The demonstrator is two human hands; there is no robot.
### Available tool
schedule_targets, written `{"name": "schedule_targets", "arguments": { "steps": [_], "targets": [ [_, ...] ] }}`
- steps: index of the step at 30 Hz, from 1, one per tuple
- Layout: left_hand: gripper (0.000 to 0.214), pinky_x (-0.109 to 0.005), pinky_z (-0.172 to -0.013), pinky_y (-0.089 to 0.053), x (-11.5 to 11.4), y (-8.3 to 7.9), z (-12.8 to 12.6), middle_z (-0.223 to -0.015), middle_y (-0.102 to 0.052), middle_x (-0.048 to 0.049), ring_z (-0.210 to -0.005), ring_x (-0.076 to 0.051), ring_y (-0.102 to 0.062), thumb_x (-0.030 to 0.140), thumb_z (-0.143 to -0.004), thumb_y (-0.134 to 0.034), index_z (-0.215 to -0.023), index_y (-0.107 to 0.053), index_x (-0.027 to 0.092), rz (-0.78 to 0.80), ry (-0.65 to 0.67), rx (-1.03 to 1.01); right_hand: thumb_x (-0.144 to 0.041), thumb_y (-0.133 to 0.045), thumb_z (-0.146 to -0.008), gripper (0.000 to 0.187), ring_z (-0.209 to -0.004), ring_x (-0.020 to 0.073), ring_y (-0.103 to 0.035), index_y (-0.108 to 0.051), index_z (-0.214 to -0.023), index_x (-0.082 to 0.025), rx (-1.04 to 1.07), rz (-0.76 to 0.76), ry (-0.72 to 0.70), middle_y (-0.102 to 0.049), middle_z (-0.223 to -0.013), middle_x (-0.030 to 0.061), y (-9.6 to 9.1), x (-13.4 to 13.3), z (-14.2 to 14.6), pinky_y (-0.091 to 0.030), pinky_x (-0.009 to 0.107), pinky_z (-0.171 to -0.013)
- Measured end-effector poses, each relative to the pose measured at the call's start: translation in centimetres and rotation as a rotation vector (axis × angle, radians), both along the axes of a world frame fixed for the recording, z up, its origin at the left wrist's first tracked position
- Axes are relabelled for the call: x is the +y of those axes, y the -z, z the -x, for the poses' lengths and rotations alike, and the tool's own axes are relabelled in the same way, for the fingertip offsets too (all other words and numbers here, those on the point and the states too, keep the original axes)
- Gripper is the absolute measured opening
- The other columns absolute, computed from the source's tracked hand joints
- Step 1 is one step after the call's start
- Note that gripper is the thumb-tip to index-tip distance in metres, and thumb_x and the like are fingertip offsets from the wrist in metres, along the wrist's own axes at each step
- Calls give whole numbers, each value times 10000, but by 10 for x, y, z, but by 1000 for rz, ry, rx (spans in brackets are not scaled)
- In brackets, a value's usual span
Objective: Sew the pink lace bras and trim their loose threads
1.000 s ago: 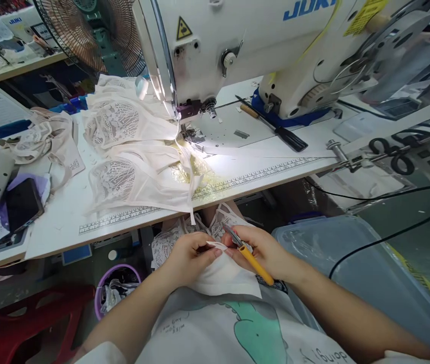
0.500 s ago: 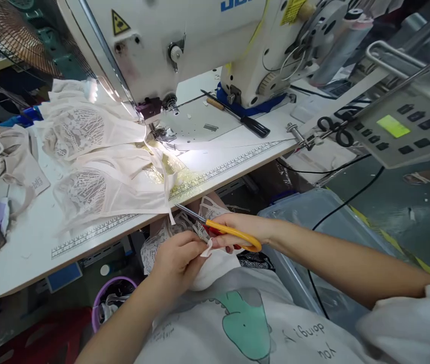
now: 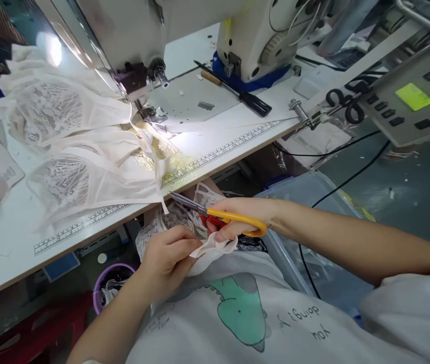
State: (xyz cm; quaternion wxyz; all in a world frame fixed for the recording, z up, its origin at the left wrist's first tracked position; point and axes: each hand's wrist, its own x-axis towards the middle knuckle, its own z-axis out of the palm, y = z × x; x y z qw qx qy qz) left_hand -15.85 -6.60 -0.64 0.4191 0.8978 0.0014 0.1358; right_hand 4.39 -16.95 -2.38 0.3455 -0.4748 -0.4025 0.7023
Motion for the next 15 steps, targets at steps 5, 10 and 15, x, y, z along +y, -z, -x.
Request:
{"name": "schedule_targets", "arguments": {
  "steps": [5,10,15],
  "targets": [
    [197,-220,-582,-470,0,-4,-2,-779,-629,-78,-654,-141,-601,160,-852,-428,-889,-621,181,-10,7,-19,-286,-640,-680,204,-448,76,-413,-506,-583,-165,-30,15,-39,-455,-492,-60,-11,9,6,-332,187,-404],
    [189,-231,-634,-480,-2,-4,0,-822,-637,-88,-708,-155,-616,168,-853,-443,-919,-619,188,4,28,-36,-215,-608,-631,110,-467,81,-444,-523,-588,-162,1,44,-67,-513,-551,-40,-9,10,4,-346,185,-412],
    [188,-219,-599,-468,-9,-2,-2,-792,-638,-91,-664,-144,-606,160,-861,-425,-886,-611,168,20,-9,-43,-169,-593,-606,62,-474,74,-456,-532,-612,-158,8,118,-73,-523,-594,-42,-6,7,8,-400,184,-438]
  ]
}}
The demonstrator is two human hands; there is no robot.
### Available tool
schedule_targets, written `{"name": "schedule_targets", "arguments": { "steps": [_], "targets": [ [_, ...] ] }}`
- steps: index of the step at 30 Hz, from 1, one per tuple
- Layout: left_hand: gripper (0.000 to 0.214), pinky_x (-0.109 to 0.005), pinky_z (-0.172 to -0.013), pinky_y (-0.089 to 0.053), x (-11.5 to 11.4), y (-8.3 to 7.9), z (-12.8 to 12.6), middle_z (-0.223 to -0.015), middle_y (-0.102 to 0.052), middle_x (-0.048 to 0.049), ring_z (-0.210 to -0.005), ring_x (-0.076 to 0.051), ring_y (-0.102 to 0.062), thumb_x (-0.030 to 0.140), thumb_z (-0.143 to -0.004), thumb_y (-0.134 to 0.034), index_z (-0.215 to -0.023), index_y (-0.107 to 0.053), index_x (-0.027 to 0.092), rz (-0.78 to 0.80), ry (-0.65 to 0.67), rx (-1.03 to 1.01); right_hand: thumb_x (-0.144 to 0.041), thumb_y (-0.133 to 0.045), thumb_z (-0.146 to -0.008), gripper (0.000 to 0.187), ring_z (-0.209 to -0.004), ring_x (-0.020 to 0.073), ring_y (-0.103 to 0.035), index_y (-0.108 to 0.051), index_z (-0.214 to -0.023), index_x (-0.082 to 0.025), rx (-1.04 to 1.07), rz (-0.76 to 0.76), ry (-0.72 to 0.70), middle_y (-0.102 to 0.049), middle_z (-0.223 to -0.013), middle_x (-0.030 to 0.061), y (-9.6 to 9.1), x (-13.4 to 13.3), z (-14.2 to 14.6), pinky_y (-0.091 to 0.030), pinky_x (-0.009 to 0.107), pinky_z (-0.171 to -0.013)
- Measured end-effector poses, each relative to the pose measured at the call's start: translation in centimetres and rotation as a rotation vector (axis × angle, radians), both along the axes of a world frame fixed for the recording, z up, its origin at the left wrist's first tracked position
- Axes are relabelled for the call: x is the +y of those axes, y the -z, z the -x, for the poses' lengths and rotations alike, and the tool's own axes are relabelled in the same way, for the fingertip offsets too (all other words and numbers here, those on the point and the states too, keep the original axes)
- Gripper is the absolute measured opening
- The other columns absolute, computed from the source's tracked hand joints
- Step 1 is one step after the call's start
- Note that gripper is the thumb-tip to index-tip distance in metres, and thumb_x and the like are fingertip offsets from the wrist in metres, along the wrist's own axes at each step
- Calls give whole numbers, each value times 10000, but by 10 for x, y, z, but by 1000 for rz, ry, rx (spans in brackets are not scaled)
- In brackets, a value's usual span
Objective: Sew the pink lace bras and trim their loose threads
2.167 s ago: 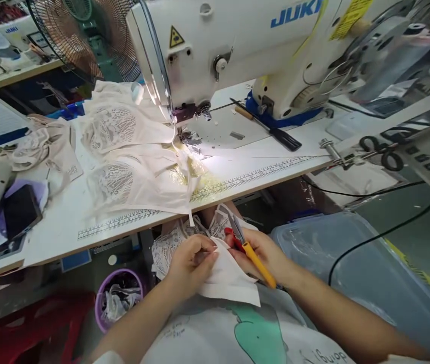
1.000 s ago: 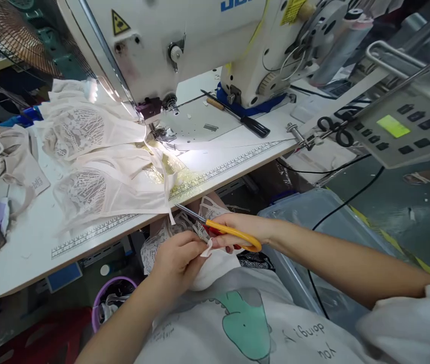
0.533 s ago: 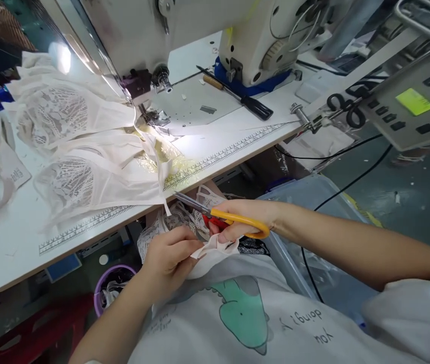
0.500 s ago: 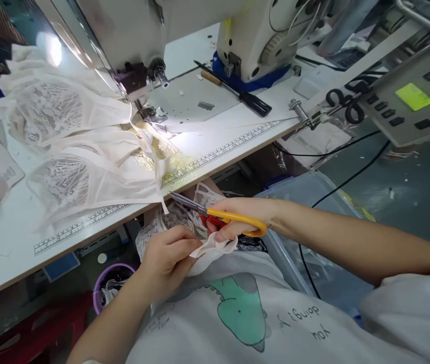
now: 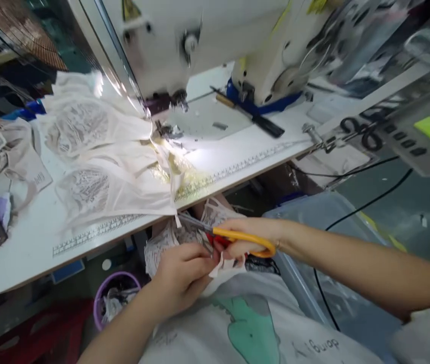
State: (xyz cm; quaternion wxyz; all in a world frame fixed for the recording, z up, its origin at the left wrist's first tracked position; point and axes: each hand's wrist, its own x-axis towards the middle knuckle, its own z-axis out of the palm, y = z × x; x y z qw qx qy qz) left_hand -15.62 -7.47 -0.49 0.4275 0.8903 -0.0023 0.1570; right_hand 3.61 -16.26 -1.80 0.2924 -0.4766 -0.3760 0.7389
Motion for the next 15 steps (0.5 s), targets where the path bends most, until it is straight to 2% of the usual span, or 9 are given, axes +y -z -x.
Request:
{"name": "schedule_targets", "arguments": {
  "steps": [4,8,11,13,15],
  "targets": [
    [165,-225,-612,-463,-1,4,-3,-809,-634,-89,-691,-150,-596,154,-831,-463,-908,-608,165,-23,67,-47,-248,-656,-611,147,-498,84,-458,-544,-640,-157,-17,-40,41,-487,-554,-54,-4,0,1,-394,182,-445],
    [205,-214,-583,-448,-1,8,1,-793,-633,-83,-661,-136,-586,116,-832,-427,-919,-608,162,6,81,-9,-289,-601,-655,156,-484,87,-434,-557,-623,-142,21,-63,-21,-480,-519,-42,-5,-3,-4,-352,189,-426],
    [215,-235,-615,-459,0,11,5,-826,-631,-93,-693,-148,-589,124,-830,-437,-950,-609,169,24,116,0,-267,-594,-664,135,-525,94,-472,-537,-644,-146,-9,-85,-46,-573,-635,-9,-2,-7,-6,-355,190,-440],
    [213,-236,-608,-459,0,12,5,-797,-626,-86,-680,-146,-583,119,-826,-440,-945,-609,172,46,102,-10,-239,-571,-690,99,-551,93,-496,-513,-680,-159,-97,-117,-93,-610,-734,2,2,-9,-5,-374,187,-460],
    [204,-224,-595,-455,0,10,3,-770,-624,-74,-657,-136,-577,100,-819,-448,-926,-606,171,70,77,-23,-186,-545,-700,39,-566,93,-512,-518,-719,-166,-185,-144,-154,-614,-748,-9,6,-9,-2,-399,186,-489]
  ]
}}
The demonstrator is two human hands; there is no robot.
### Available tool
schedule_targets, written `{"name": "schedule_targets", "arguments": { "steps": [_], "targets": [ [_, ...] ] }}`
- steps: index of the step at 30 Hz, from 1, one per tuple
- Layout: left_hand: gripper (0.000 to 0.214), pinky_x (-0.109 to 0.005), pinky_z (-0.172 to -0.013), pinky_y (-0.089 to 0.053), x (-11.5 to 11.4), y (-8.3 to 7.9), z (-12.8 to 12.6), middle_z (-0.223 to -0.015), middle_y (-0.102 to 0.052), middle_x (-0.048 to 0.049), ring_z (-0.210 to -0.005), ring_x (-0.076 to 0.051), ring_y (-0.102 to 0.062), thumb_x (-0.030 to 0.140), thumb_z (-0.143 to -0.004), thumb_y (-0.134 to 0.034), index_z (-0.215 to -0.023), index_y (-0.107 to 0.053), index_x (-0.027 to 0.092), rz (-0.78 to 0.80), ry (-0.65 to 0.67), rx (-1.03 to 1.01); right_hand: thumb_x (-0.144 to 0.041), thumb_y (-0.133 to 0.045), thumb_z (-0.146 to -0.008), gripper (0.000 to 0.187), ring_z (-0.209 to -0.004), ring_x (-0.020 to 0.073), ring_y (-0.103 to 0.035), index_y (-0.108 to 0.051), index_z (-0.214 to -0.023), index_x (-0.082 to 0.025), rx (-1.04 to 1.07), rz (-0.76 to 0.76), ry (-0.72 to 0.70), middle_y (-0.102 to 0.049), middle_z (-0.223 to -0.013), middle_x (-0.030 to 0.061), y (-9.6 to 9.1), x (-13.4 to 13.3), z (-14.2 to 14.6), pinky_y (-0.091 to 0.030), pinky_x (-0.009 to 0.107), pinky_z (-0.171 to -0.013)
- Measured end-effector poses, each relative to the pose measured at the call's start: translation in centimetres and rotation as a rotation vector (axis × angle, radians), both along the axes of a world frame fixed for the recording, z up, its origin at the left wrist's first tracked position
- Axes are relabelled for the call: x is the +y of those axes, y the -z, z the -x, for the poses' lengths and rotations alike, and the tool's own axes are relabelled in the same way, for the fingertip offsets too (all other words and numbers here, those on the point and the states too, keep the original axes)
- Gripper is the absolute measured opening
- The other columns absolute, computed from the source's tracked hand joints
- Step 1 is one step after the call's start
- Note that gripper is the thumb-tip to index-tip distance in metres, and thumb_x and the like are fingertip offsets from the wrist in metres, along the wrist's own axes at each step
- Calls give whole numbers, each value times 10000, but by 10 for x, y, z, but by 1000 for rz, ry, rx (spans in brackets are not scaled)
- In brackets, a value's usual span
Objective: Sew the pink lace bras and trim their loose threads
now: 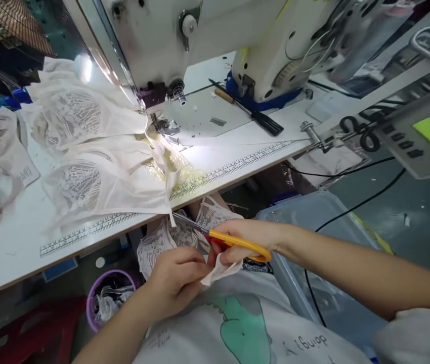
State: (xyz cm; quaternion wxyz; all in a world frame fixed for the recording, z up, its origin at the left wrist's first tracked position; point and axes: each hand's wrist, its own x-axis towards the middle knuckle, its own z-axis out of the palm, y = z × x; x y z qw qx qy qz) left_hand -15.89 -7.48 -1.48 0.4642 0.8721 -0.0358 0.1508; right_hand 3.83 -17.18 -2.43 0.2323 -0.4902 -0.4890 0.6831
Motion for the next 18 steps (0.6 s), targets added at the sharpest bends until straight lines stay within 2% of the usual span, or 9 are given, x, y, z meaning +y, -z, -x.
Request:
{"name": "schedule_targets", "arguments": {
  "steps": [4,8,11,14,16,18],
  "targets": [
    [169,-220,-595,-451,-6,-5,-6,-779,-623,-72,-674,-138,-581,102,-818,-473,-903,-603,169,-31,-23,-17,-114,-631,-618,144,-658,152,-562,-556,-727,-171,-235,-69,-25,-605,-712,-11,5,5,9,-422,217,-559],
    [171,-205,-528,-427,-16,-3,-9,-710,-599,-63,-602,-125,-557,121,-836,-434,-798,-597,157,-113,-76,29,-86,-622,-630,151,-772,249,-567,-517,-708,-160,-552,-132,127,-596,-770,78,3,13,17,-411,298,-633],
    [169,-209,-530,-433,-18,4,-5,-716,-590,-65,-602,-125,-552,116,-830,-442,-809,-607,150,-81,-131,61,-53,-606,-635,182,-825,256,-566,-504,-740,-162,-637,-167,211,-597,-821,95,-4,12,18,-414,305,-671],
    [125,-213,-553,-444,-14,6,0,-703,-573,-52,-626,-129,-553,113,-815,-493,-776,-606,148,22,-311,50,-176,-651,-679,175,-788,219,-583,-492,-753,-177,-574,-211,216,-611,-834,63,-5,1,14,-445,284,-650],
    [127,-211,-547,-437,-11,7,2,-674,-558,-35,-616,-125,-543,119,-812,-513,-722,-597,152,95,-436,35,-363,-654,-713,255,-804,203,-593,-487,-788,-186,-333,-239,292,-617,-889,58,3,-9,12,-474,281,-657],
    [135,-211,-536,-430,-9,8,4,-678,-560,-31,-612,-124,-538,141,-808,-528,-688,-589,153,192,-529,17,-519,-668,-669,400,-825,201,-589,-498,-811,-187,-9,-264,439,-610,-922,61,15,-18,13,-488,299,-691]
  ]
}}
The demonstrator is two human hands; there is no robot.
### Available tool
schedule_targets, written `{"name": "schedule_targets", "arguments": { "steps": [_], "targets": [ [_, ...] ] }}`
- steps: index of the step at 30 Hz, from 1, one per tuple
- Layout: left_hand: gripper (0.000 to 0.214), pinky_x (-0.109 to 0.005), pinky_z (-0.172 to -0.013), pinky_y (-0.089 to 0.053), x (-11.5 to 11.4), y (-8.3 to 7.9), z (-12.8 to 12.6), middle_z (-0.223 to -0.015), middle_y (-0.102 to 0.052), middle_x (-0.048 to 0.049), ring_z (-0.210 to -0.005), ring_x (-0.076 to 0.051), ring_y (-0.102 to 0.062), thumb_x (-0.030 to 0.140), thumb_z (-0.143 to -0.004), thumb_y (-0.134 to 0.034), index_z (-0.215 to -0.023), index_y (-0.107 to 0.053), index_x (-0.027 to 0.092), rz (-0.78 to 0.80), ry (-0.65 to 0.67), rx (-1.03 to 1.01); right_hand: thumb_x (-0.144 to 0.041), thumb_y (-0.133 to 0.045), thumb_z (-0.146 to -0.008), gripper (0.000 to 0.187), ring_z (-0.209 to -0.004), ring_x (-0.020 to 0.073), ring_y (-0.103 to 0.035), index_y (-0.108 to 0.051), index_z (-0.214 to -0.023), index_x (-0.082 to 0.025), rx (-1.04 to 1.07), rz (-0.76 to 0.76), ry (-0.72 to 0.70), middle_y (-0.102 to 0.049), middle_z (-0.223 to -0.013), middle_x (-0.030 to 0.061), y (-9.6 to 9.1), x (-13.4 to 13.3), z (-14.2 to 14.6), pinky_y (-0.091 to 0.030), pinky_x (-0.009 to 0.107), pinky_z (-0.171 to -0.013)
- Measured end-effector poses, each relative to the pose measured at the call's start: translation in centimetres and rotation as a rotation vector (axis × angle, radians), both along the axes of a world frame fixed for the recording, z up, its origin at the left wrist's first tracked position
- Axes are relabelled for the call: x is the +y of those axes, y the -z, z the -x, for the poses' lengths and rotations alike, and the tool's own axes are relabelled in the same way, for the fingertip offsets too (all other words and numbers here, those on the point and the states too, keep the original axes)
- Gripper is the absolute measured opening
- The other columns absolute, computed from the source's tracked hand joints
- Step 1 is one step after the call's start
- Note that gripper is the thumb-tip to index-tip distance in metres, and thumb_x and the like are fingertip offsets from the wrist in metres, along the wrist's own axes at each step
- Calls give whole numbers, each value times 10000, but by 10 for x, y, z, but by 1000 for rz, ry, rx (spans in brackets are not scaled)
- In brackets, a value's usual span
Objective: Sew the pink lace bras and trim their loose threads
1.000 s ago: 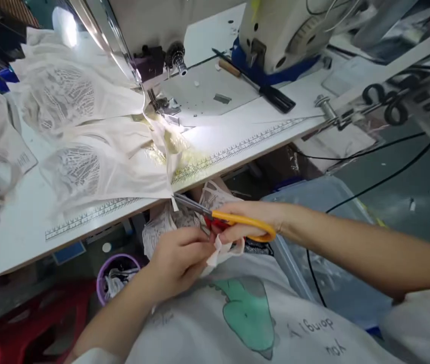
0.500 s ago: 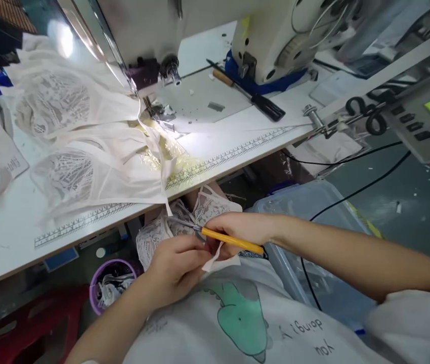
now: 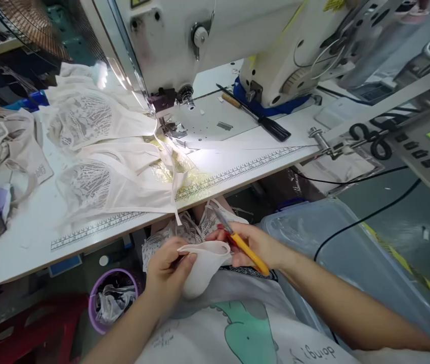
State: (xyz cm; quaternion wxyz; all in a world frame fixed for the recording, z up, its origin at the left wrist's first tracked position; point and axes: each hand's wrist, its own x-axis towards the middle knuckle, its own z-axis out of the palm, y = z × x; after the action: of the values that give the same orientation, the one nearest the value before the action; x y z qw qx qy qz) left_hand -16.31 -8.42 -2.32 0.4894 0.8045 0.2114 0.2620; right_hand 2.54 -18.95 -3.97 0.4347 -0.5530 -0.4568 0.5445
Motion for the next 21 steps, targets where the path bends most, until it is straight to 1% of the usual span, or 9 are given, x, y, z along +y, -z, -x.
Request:
{"name": "schedule_targets", "arguments": {
  "steps": [1,2,4,7,9,12,16,19,21],
  "targets": [
    [131,-211,-533,-428,0,2,1,-697,-569,-34,-617,-125,-538,154,-803,-540,-683,-591,153,54,-46,-8,-548,-691,-634,448,-808,196,-583,-509,-821,-185,127,-35,58,-604,-911,58,7,-4,2,-488,303,-693],
    [127,-208,-531,-427,-1,4,2,-714,-576,-35,-623,-125,-540,167,-797,-554,-677,-594,153,106,-90,-13,-542,-722,-605,469,-767,182,-574,-523,-832,-183,197,-55,112,-597,-875,47,13,-7,4,-484,297,-674],
    [124,-199,-534,-426,-2,8,3,-720,-578,-28,-624,-119,-537,185,-783,-579,-665,-601,155,187,-166,-14,-469,-751,-619,422,-639,135,-524,-541,-848,-184,176,-56,198,-560,-755,3,21,-10,10,-455,255,-588],
    [125,-185,-537,-425,-6,10,2,-686,-570,-11,-608,-108,-529,202,-760,-603,-642,-610,160,255,-244,-17,-396,-731,-674,300,-540,103,-444,-552,-796,-188,111,-70,290,-487,-642,-38,20,-9,17,-399,225,-505],
    [137,-181,-523,-417,-8,8,-3,-660,-559,-7,-587,-104,-519,216,-745,-606,-621,-604,157,287,-276,-37,-397,-710,-694,268,-539,110,-442,-554,-757,-188,63,-101,326,-485,-635,-32,16,-7,19,-399,234,-504],
    [170,-180,-482,-388,-9,2,-15,-618,-518,0,-545,-96,-485,243,-732,-591,-592,-572,149,333,-285,-80,-406,-647,-756,239,-575,137,-471,-546,-736,-191,-27,-179,377,-502,-643,-9,11,-4,14,-416,259,-530],
    [218,-189,-481,-361,-11,-8,-30,-592,-473,9,-528,-88,-429,281,-722,-584,-569,-499,150,419,-267,-116,-362,-566,-836,211,-687,176,-520,-503,-711,-205,-70,-320,353,-540,-730,32,5,-4,3,-449,303,-621],
    [241,-199,-489,-347,-16,-13,-37,-581,-457,18,-528,-87,-405,310,-711,-600,-578,-469,157,490,-276,-140,-354,-588,-823,184,-721,195,-533,-493,-741,-219,-150,-305,375,-551,-756,41,0,-9,-2,-474,334,-651],
    [246,-205,-498,-341,-20,-11,-39,-589,-453,19,-538,-88,-403,309,-713,-608,-582,-463,158,502,-293,-159,-377,-576,-826,183,-719,206,-534,-501,-759,-225,-252,-262,395,-554,-751,47,0,-16,-3,-485,357,-655]
  ]
}}
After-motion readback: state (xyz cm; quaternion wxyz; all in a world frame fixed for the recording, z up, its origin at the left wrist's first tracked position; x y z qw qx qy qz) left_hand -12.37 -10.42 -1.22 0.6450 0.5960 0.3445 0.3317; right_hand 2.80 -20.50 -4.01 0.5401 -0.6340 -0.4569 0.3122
